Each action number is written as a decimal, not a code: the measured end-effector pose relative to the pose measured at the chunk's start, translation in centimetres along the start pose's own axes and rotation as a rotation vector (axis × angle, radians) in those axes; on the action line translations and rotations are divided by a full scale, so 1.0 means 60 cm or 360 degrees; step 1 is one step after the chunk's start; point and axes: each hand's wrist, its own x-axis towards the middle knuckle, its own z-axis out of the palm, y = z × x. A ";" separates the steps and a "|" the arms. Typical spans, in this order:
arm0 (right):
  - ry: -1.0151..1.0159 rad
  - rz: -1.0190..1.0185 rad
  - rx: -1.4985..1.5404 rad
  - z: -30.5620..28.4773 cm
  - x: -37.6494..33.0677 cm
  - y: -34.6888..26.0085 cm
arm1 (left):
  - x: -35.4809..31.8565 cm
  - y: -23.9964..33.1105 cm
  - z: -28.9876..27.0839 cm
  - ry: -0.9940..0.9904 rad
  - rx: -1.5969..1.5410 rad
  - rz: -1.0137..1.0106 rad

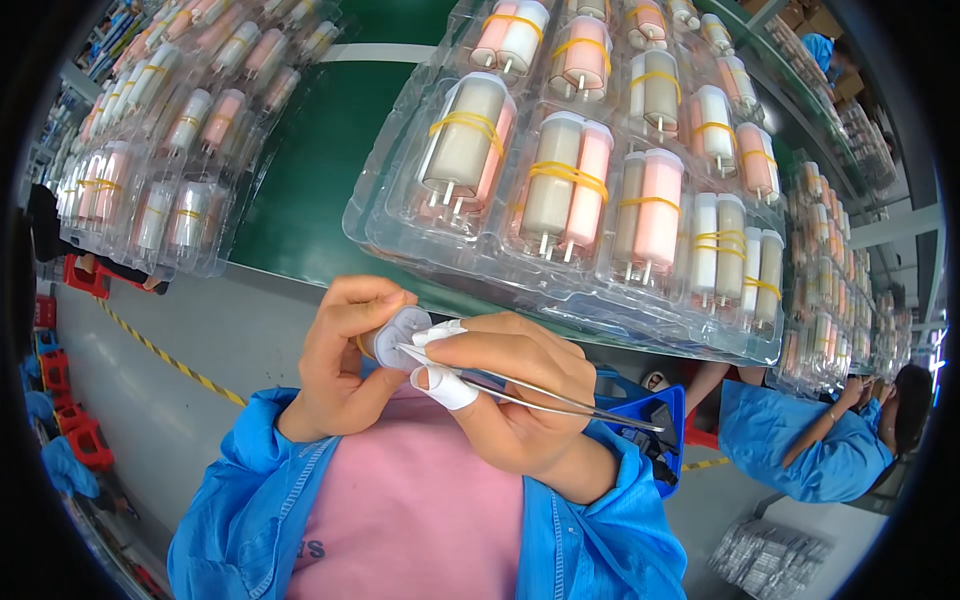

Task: The person is assembling electronic components using tweezers and manual dexterity at a production workstation.

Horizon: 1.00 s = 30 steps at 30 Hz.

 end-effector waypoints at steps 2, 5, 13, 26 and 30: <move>-0.0005 -0.0018 -0.0014 0.001 0.000 0.001 | -0.001 0.001 0.000 0.0004 0.0000 -0.0009; -0.0015 -0.0025 -0.0006 0.000 0.001 0.001 | -0.002 -0.001 0.001 0.0016 0.0005 0.0005; -0.0070 -0.0005 -0.0080 -0.002 0.001 0.001 | -0.001 -0.003 -0.004 -0.0077 0.0139 0.0064; -0.0154 0.0070 -0.0140 -0.006 0.010 -0.009 | 0.000 0.002 0.002 0.0020 0.0160 0.0011; 0.0039 0.0007 -0.0036 -0.007 0.001 0.001 | -0.003 0.002 0.002 0.0005 -0.0085 -0.0105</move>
